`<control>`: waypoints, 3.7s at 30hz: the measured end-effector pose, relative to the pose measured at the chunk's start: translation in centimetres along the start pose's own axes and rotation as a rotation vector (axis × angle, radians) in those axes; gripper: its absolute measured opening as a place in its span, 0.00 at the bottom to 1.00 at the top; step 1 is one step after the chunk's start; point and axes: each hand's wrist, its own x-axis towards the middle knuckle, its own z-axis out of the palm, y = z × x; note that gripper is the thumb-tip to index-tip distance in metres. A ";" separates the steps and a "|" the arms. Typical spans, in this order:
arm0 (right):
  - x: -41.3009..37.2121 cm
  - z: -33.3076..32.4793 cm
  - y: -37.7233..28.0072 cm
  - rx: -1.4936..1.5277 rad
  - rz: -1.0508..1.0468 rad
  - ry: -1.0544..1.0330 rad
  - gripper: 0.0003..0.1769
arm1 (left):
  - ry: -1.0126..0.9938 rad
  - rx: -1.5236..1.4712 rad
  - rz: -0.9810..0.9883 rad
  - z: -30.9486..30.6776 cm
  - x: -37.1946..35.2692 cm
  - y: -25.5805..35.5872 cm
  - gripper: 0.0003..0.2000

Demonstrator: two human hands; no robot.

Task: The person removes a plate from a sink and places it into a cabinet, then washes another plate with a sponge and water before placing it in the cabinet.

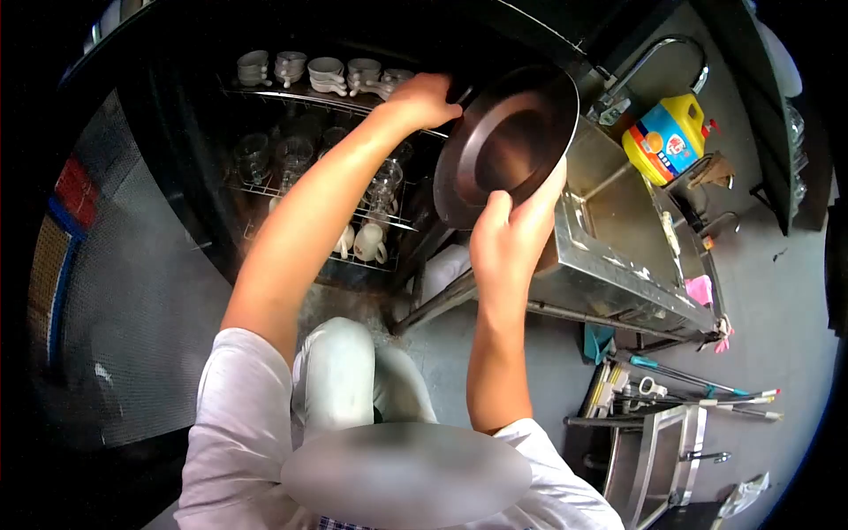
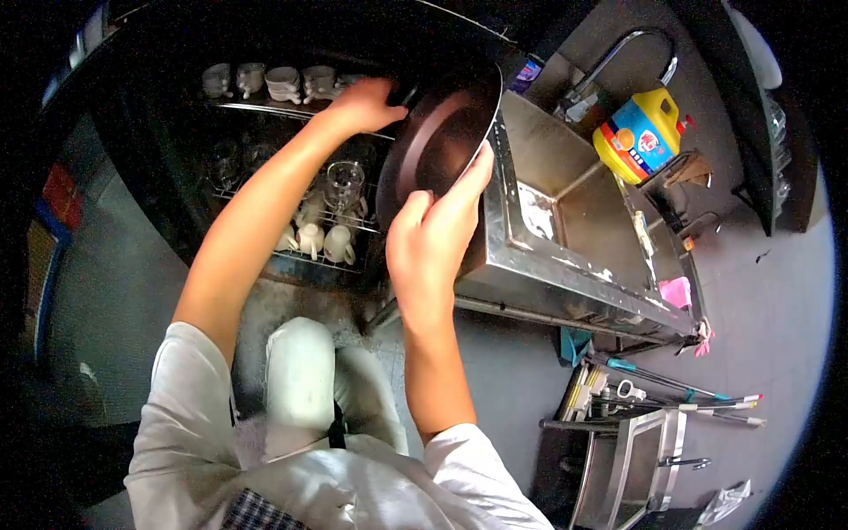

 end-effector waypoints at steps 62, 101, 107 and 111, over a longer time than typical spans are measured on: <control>15.1 14.4 13.4 0.007 0.080 0.188 0.19 | 0.225 -1.075 -0.479 -1.5 -2.2 -7.1 0.12; 5.5 -2.6 -5.4 0.368 0.496 -0.279 0.26 | -0.175 0.164 -0.234 -1.5 -1.8 4.4 0.23; 10.4 -16.0 -7.0 0.330 0.561 -0.554 0.29 | -0.109 0.118 -0.525 -5.3 -4.1 7.5 0.22; 15.0 -26.3 -5.3 0.417 0.843 -0.746 0.23 | 0.010 0.121 -0.519 -22.5 -13.0 19.6 0.08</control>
